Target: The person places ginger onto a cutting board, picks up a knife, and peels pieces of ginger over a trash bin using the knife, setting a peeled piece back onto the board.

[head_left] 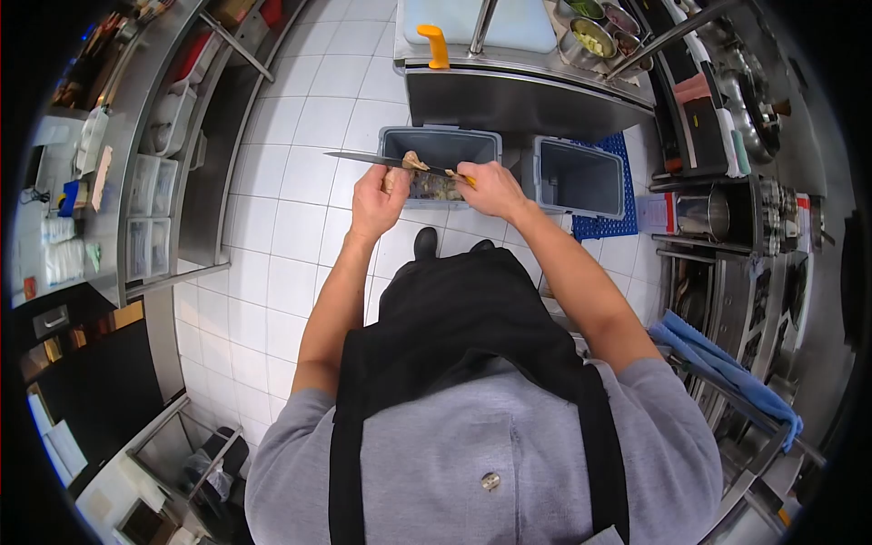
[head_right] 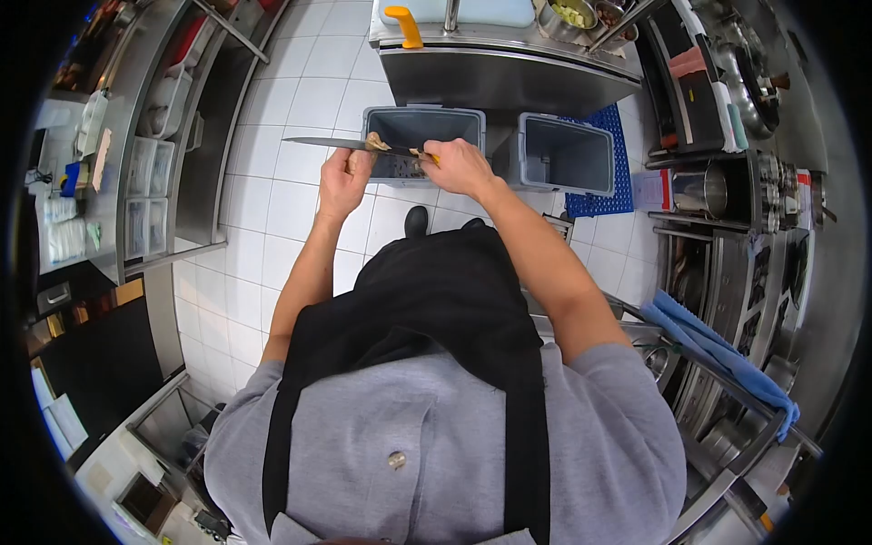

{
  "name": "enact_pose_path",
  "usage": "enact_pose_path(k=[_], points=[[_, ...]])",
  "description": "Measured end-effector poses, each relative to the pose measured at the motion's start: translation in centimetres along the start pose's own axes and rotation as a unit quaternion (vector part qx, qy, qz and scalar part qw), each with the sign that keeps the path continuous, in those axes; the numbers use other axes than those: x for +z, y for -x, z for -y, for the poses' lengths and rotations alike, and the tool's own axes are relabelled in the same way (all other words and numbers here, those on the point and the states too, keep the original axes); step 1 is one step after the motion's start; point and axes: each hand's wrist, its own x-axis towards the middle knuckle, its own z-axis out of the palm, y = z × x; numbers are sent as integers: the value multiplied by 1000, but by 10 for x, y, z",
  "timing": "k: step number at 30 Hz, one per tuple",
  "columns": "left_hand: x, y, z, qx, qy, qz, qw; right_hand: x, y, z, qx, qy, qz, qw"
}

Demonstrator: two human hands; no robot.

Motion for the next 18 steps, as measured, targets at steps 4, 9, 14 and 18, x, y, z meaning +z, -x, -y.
enact_pose_path(k=[4,9,14,18], points=[[10,10,14,27,-11,-20,999,17,5,-18,29,-5,21,999],[7,17,17,32,-5,-60,998,31,28,-85,113,64,107,986],[27,7,17,-98,241,5,966,52,36,-113,257,47,100,960],[48,3,20,-262,507,-2,821,41,33,-58,275,16,65,959]])
